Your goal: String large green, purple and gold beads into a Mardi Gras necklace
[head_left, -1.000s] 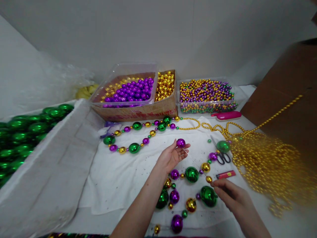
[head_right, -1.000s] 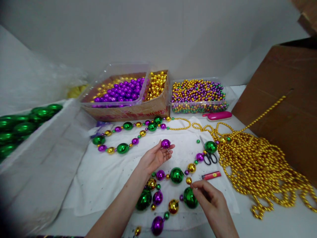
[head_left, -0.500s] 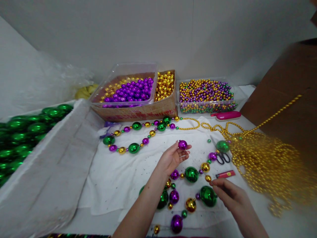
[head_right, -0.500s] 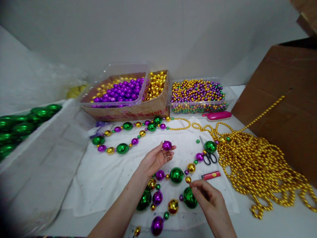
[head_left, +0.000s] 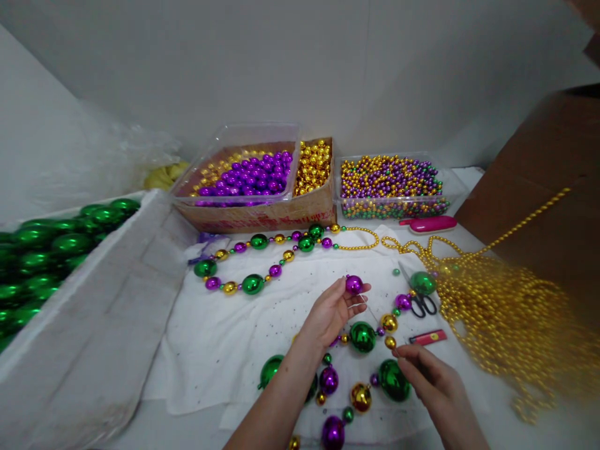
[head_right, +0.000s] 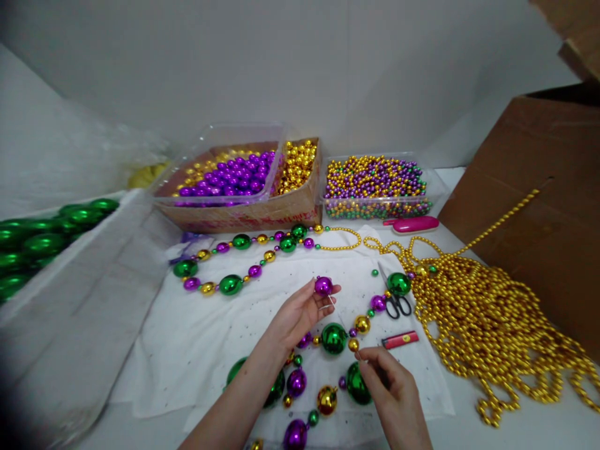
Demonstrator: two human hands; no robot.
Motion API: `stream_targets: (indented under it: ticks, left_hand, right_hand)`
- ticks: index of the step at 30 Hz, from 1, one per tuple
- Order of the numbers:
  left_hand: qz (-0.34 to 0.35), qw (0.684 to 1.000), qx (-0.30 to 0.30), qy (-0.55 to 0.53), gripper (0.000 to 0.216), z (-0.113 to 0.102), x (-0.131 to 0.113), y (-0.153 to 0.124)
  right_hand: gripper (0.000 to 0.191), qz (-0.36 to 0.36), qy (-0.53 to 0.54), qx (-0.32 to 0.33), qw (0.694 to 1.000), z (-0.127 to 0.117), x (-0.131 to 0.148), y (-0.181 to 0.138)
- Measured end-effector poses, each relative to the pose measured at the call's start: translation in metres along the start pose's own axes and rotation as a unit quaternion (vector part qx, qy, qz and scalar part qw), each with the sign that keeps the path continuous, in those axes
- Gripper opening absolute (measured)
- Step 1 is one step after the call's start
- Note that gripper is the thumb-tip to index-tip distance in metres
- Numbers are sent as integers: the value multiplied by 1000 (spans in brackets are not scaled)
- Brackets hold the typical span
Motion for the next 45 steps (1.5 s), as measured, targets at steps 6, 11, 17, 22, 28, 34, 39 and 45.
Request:
stream_targets:
  ticks: [6, 11, 17, 22, 28, 34, 39, 45]
  left_hand:
    - [4, 1000, -20, 18, 26, -5, 2, 1]
    - [14, 999, -27, 14, 24, -6, 2, 1]
    - [27, 997, -57, 44, 29, -10, 2, 0]
    - [50, 995, -68, 46, 30, -10, -1, 0]
    - [81, 990, -118, 10, 25, -22, -6, -1]
    - [61, 993, -98, -24, 26, -22, 1, 0]
    - [60, 990, -123, -40, 19, -28, 3, 2]
    - [33, 985, -165, -37, 21, -35, 4, 5]
  right_hand:
    - [34, 1, -7, 9, 1000, 2, 1, 2]
    - [34, 3, -12, 14, 1000, 4, -4, 3]
    - [33, -10, -36, 32, 999, 7, -10, 4]
    - [32, -11, -17, 25, 999, 14, -8, 3]
    - [33, -9, -20, 53, 998, 20, -7, 0]
    - [33, -9, -27, 54, 998, 22, -6, 0]
    - [32, -20, -55, 43, 997, 24, -6, 0]
    - [28, -85, -129, -11, 988, 17, 20, -2]
Point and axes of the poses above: each hand's wrist, its own y-axis towards the middle knuckle, its own z-axis out of the palm, x = y × z, the point moved 8 cm from there along y, towards the middle knuckle
